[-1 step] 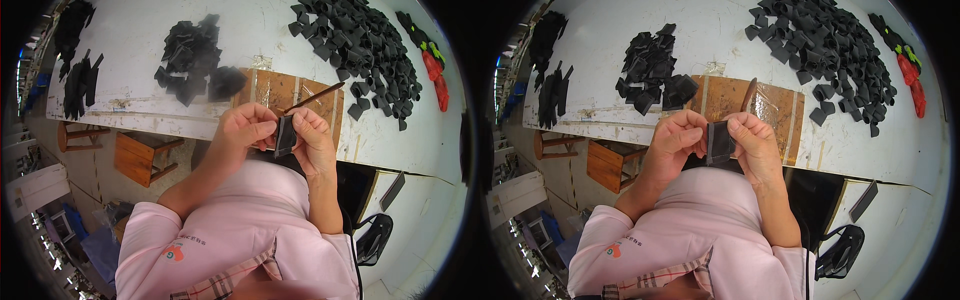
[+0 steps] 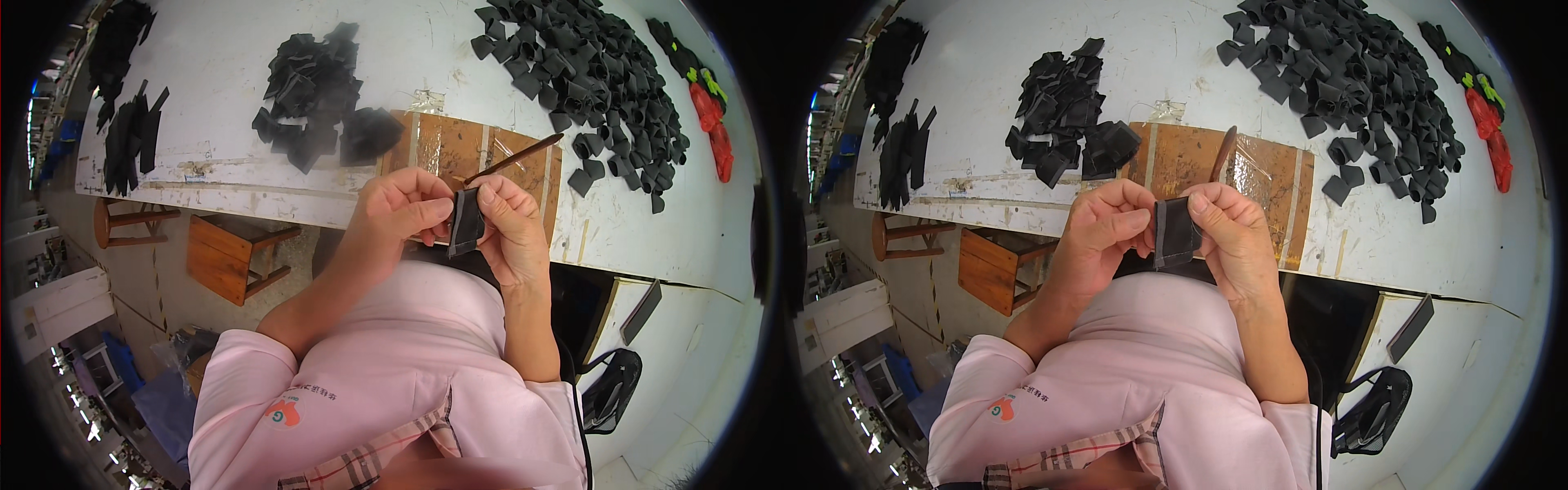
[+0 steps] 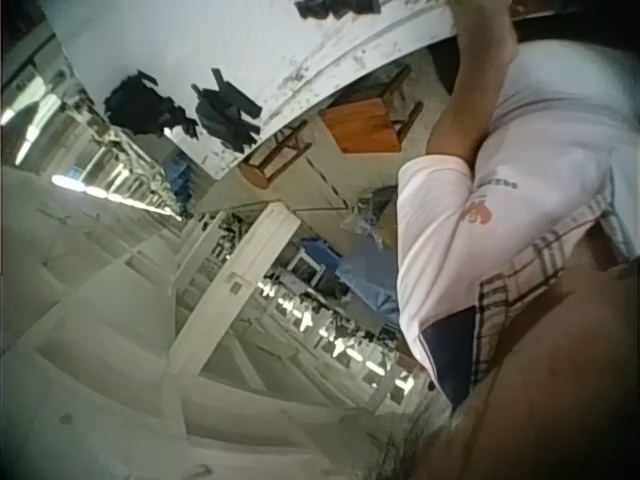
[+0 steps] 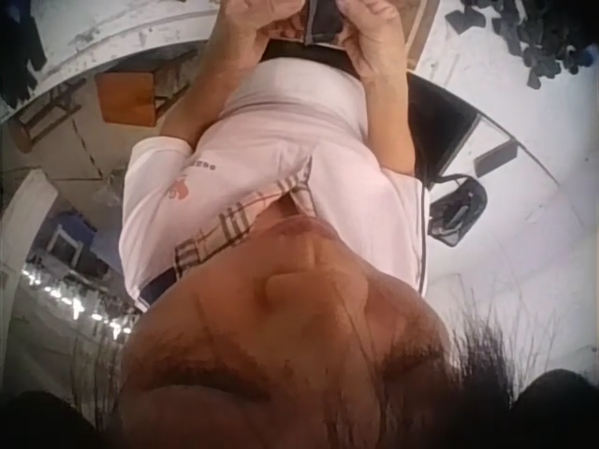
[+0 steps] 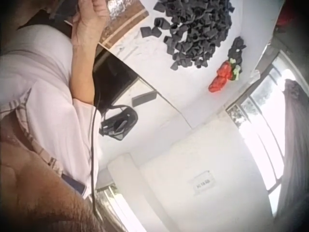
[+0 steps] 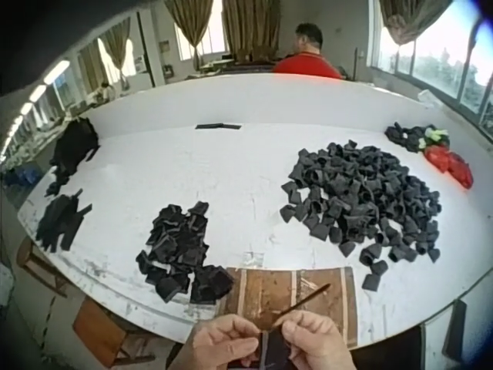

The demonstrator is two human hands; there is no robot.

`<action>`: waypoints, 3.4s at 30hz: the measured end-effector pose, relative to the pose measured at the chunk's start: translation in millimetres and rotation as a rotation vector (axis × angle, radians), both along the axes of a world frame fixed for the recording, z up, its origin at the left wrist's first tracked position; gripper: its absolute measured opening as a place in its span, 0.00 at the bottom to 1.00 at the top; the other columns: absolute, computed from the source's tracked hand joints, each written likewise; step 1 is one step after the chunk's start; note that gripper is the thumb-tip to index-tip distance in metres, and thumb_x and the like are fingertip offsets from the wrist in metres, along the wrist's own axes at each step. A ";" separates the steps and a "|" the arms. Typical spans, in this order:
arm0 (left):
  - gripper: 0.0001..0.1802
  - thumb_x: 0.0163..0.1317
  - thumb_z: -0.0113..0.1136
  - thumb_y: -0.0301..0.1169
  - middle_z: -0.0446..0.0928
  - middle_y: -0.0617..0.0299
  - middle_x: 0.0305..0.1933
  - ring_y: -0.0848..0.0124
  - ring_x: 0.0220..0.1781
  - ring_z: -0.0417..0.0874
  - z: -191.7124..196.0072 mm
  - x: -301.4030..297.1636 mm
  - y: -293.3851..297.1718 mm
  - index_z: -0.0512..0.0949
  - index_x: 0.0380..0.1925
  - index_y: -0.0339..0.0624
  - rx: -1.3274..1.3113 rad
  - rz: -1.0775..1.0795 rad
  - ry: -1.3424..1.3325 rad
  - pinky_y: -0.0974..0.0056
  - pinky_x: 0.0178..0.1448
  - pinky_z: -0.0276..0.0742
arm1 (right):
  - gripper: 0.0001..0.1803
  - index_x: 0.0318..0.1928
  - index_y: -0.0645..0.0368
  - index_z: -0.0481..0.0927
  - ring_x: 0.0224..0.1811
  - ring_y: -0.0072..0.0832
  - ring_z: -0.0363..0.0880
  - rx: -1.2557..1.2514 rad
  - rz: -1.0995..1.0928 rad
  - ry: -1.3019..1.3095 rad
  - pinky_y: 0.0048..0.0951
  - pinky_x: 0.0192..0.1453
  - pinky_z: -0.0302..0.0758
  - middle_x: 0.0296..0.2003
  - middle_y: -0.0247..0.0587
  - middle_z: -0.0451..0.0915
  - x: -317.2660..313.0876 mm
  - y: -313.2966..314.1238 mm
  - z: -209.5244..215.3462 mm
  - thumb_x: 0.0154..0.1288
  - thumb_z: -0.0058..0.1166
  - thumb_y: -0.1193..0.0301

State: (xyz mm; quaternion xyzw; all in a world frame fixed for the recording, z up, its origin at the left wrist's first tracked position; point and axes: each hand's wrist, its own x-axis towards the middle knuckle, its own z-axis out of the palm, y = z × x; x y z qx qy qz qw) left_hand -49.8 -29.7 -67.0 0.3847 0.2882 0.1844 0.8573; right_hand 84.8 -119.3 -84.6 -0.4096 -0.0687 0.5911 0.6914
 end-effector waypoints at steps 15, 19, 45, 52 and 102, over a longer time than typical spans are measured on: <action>0.01 0.53 0.52 0.21 0.71 0.64 0.19 0.81 0.19 0.71 -7.3 10.4 -10.6 0.70 0.25 0.35 0.835 0.120 0.255 0.75 0.22 0.65 | 0.08 0.32 0.65 0.75 0.22 0.24 0.71 -0.032 -0.304 -1.677 0.22 0.23 0.65 0.22 0.39 0.71 -5.4 -4.1 6.2 0.51 0.57 0.75; 0.03 0.52 0.52 0.21 0.70 0.61 0.19 0.77 0.17 0.71 -8.2 16.8 -16.1 0.70 0.28 0.35 1.065 0.134 0.144 0.73 0.21 0.65 | 0.08 0.33 0.63 0.76 0.21 0.23 0.70 0.079 -0.197 -1.253 0.23 0.22 0.66 0.24 0.38 0.72 -14.5 -5.5 8.1 0.49 0.56 0.78; 0.08 0.52 0.49 0.16 0.74 0.60 0.25 0.83 0.10 0.63 1.7 33.9 -0.4 0.70 0.32 0.38 0.111 0.126 -0.004 0.79 0.13 0.56 | 0.11 0.26 0.59 0.71 0.17 0.11 0.57 0.026 0.081 -0.361 0.12 0.19 0.52 0.19 0.25 0.64 18.2 -9.0 32.8 0.59 0.52 0.66; 0.09 0.59 0.42 0.20 0.74 0.58 0.29 0.86 0.07 0.55 23.7 51.4 32.1 0.67 0.40 0.39 -0.610 -0.215 -0.637 0.78 0.09 0.49 | 0.14 0.24 0.58 0.72 0.19 0.10 0.57 0.239 0.153 -0.520 0.13 0.21 0.53 0.19 0.24 0.66 52.1 24.9 57.0 0.61 0.50 0.62; 0.05 0.59 0.50 0.24 0.71 0.57 0.36 0.69 0.41 0.69 19.5 50.2 9.4 0.72 0.35 0.35 0.177 0.242 -0.526 0.66 0.50 0.65 | 0.05 0.27 0.63 0.76 0.21 0.29 0.70 0.277 -0.347 -1.612 0.26 0.23 0.67 0.21 0.38 0.72 32.4 13.6 48.0 0.46 0.57 0.80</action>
